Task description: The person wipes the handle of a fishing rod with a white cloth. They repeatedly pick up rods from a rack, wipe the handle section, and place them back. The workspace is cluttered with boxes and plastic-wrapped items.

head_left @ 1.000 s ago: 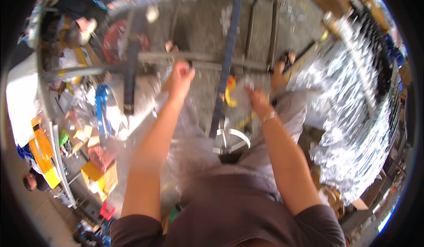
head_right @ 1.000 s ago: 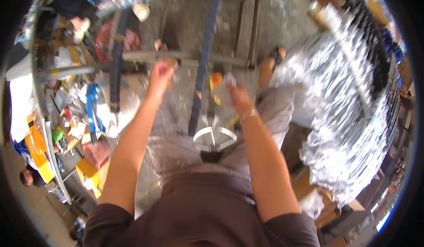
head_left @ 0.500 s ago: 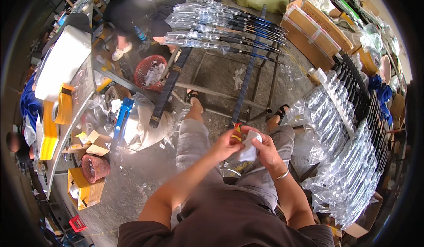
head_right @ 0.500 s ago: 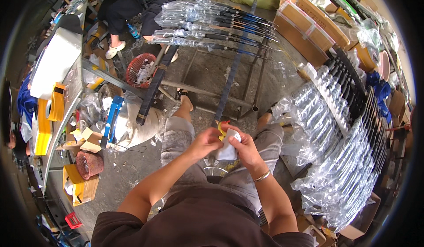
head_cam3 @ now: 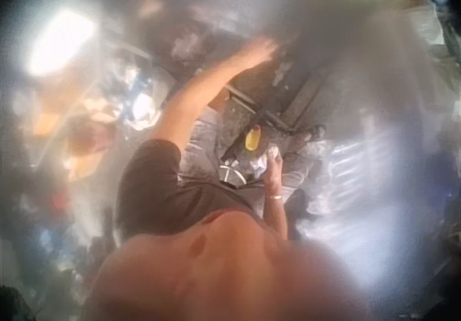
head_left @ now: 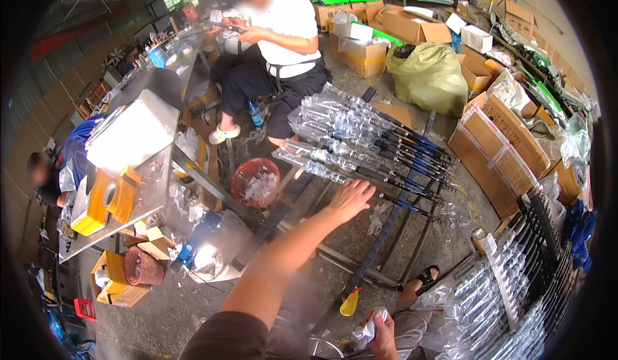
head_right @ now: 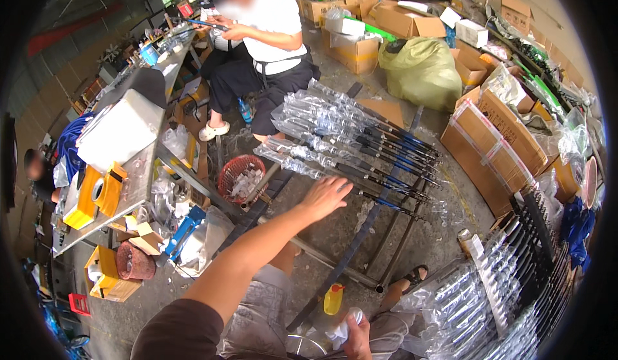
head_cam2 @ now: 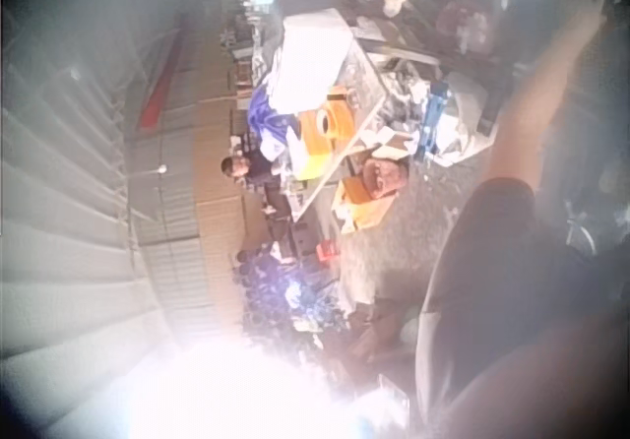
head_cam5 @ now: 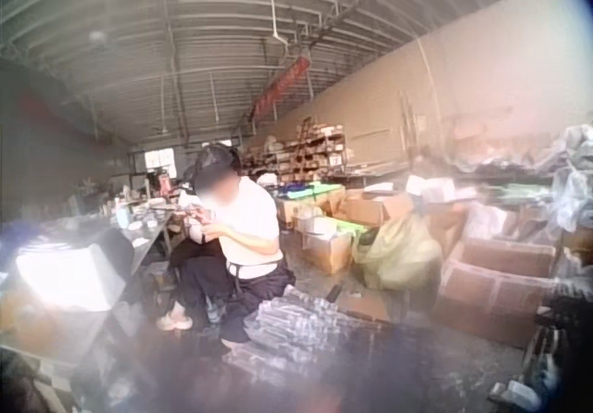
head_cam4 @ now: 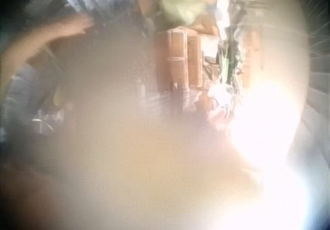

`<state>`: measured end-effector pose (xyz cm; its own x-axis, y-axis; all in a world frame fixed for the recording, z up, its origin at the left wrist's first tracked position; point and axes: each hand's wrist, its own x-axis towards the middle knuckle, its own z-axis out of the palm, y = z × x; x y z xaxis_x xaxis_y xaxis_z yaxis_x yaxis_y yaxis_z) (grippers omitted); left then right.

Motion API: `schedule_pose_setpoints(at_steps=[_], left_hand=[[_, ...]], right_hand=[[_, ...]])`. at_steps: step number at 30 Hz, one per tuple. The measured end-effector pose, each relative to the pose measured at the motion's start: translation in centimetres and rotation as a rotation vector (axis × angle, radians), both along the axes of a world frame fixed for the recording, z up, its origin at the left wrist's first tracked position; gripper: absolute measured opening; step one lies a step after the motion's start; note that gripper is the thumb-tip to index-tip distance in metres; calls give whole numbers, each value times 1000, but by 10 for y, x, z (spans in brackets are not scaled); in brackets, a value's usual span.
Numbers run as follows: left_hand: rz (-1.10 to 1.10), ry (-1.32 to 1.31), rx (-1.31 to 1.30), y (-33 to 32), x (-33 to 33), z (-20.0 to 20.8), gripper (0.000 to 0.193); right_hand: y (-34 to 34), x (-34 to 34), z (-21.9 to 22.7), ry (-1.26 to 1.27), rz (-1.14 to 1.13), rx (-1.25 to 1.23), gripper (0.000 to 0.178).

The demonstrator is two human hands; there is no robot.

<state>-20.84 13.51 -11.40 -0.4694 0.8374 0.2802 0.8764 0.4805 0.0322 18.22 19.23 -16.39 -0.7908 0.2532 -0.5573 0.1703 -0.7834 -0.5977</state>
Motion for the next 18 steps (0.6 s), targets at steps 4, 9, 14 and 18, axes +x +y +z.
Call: schedule_pose_setpoints(at_steps=[4,9,14,18], left_hand=[[26,-172,-274,30,-24,-16,48],[193,-34,-152,28,-37,-35,39],[99,-23,-64,18,-29,-25,36],[-53,84,221,8,-5,54,37]], right_hand=[[10,-3,4,-92,33,42,18],[22,-12,8,-82,19,35,19],[21,-17,16,-52,-22,30,17],[18,-27,36,5,-12,119,23]])
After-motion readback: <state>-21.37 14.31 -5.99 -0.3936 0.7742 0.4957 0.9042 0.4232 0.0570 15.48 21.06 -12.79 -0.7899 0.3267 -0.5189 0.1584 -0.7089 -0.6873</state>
